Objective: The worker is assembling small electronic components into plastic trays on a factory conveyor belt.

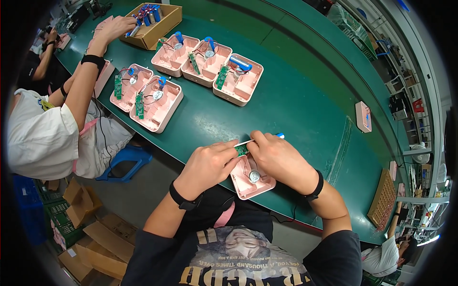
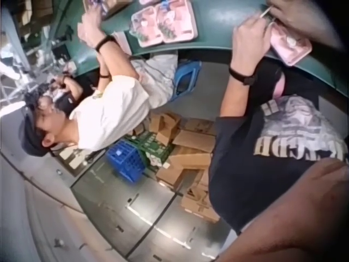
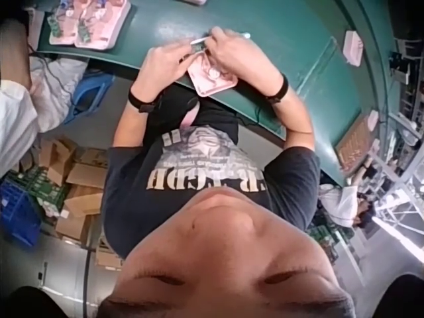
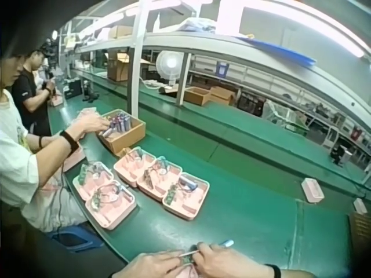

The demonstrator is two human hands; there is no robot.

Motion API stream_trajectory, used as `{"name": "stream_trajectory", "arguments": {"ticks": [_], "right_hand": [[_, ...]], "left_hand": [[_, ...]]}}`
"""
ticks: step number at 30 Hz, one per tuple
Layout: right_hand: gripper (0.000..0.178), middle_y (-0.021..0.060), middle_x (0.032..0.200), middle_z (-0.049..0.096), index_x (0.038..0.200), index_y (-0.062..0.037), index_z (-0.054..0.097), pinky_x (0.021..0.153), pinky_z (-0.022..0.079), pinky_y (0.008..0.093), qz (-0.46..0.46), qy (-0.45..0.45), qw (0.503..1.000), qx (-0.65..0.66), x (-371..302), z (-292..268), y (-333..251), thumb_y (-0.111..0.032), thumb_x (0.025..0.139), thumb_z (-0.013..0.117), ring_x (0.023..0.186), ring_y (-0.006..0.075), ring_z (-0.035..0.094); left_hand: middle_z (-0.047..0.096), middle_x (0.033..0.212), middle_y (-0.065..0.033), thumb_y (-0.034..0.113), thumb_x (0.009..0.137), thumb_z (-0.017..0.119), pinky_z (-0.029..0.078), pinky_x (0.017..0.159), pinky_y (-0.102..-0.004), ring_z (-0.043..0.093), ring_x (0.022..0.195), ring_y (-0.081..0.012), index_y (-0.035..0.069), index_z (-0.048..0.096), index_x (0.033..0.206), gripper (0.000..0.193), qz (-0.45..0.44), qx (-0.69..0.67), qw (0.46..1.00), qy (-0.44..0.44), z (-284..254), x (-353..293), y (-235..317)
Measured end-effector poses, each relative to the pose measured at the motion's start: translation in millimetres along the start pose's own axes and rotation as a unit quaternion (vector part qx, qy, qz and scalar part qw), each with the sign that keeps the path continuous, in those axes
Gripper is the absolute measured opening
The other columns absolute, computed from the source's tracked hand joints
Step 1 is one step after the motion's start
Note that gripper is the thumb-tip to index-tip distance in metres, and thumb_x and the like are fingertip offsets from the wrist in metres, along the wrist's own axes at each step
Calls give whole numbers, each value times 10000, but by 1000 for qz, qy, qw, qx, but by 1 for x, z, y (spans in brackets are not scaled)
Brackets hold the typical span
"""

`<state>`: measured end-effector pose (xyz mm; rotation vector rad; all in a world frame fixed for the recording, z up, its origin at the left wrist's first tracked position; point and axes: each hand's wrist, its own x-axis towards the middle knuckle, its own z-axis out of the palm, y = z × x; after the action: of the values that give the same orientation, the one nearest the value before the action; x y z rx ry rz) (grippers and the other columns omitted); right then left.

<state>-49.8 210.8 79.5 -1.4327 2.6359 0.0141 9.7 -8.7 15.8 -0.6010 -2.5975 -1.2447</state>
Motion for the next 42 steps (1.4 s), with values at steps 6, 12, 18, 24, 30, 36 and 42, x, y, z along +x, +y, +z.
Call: {"name": "stream_trajectory", "arguments": {"ticks": [6,12,18,24,30,36,42], "right_hand": [[185,145,1152,619,1017,6,623,772,600,403,-6,-26,1000,-4,-1,-3,1,-91,873,686,901,286,702],[160,135,1131,620,993,-1,624,786,591,398,-7,15,1000,-9,-3,5,-1,-84,869,683,906,276,694],[147,138,1141,622,977,-4,627,799,585,404,-4,14,1000,-21,-3,5,-1,-80,863,682,912,278,687],[139,140,1119,637,966,-2,639,818,577,428,-2,38,999,-9,3,8,2,-78,861,689,908,296,683],[187,131,1133,680,1049,-22,690,878,577,427,34,56,990,128,-3,11,16,-54,869,731,962,321,696],[285,127,1261,708,1185,-71,731,960,567,409,107,189,946,241,-41,16,41,-50,905,774,1150,364,689],[385,153,1375,659,1267,-78,723,1066,514,473,91,170,952,240,-62,29,10,-169,906,821,1353,413,587]], "left_hand": [[796,1157,-158,88,863,828,650,892,-415,786,987,-338,1,758,924,127,-9,-3,1000,0,1,-1,-2],[792,1167,-155,97,872,824,635,975,-415,782,993,-338,0,797,958,132,11,15,1000,13,4,-4,-2],[788,1166,-156,99,887,809,639,959,-413,779,984,-340,0,811,987,141,21,19,999,16,4,-2,-2],[784,1149,-157,94,903,792,640,872,-411,777,945,-335,-7,810,994,137,7,21,1000,12,2,0,-1],[767,1100,-155,80,903,787,621,810,-415,755,919,-342,-15,792,957,109,-1,23,1000,10,7,-3,3],[707,976,-136,58,885,793,581,734,-415,699,851,-332,-8,749,893,79,-45,48,997,32,6,-13,11],[666,930,-123,54,869,800,561,707,-419,677,820,-316,0,741,883,81,-40,72,992,100,19,-22,14]]}}
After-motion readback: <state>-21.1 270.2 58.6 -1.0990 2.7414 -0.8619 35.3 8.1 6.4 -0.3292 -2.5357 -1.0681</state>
